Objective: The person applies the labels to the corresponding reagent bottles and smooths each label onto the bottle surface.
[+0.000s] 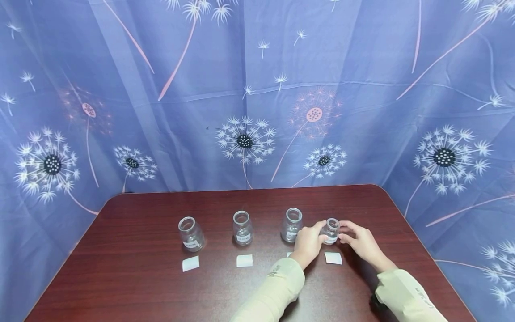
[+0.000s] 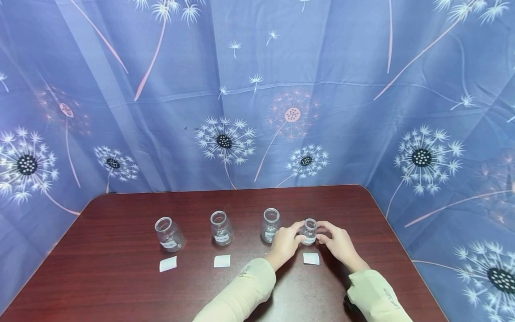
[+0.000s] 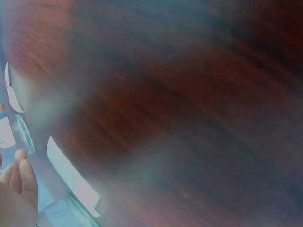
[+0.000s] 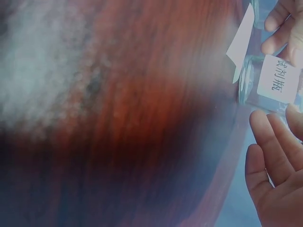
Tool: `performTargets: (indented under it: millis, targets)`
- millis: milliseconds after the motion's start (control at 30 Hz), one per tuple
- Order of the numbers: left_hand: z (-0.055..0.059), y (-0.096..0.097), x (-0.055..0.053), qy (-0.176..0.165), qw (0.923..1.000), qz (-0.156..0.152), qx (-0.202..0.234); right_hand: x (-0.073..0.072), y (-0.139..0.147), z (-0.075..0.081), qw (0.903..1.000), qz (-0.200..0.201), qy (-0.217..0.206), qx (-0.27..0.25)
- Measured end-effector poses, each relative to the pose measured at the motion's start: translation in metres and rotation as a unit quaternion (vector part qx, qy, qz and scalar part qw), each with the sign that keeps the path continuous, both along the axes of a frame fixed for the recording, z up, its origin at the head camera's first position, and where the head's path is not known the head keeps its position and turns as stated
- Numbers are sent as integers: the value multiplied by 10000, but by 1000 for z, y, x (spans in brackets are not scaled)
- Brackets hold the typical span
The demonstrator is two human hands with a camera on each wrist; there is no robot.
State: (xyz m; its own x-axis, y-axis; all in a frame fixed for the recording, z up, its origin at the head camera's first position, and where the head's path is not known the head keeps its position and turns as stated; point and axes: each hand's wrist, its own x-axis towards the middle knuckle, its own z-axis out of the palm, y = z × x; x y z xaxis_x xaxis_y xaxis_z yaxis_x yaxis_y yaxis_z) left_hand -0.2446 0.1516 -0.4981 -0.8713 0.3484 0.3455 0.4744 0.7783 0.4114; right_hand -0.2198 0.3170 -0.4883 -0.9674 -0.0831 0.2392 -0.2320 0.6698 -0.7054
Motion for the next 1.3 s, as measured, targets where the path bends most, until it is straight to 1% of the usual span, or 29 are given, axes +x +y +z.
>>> performTargets:
  millis: [100,267,367,500,567,633,733,800,867,933,1000,1100,1200,1300]
  targets:
    - [-1,-1,0,99,10000,2,9,1,0,1,10000,43,15,-2]
    - [0,-1,1,400,9992,-14,37,1,2,1,9999,100,32,37]
    - [1,-2,2,473,9988,-85,38,1,2,1,9996,136,37,241]
    - [-1,-3,2,317,9990,-305,104,1,2,1,9981,211,-134,571]
    - [-2,-3,2,136,9991,-387,63,2,1,1,9971,241,-284,661]
    - [-3,-2,2,-69,9991,-406,-50,2,-1,1,9957,301,-417,767]
    - [-3,2,4,-370,9986,-270,-249,2,-4,1,9930,320,-414,1058]
    - [-3,4,5,-453,9984,-156,-311,1,-6,1,9911,292,-310,1264]
    - [-3,7,7,-452,9984,-22,-339,0,-7,0,9891,207,-163,1447]
    - [-4,10,9,-324,9988,112,-360,-1,-9,-1,9875,138,-9,1570]
    - [-4,12,12,-96,9988,248,-408,-1,-10,-2,9859,116,95,1664]
    - [-5,15,13,166,9975,468,-506,-1,-11,-3,9845,93,162,1746]
    - [-5,18,13,268,9956,606,-656,-2,-11,-4,9837,62,176,1788]
    - [-4,19,13,307,9945,630,-774,-2,-9,-4,9830,78,238,1818]
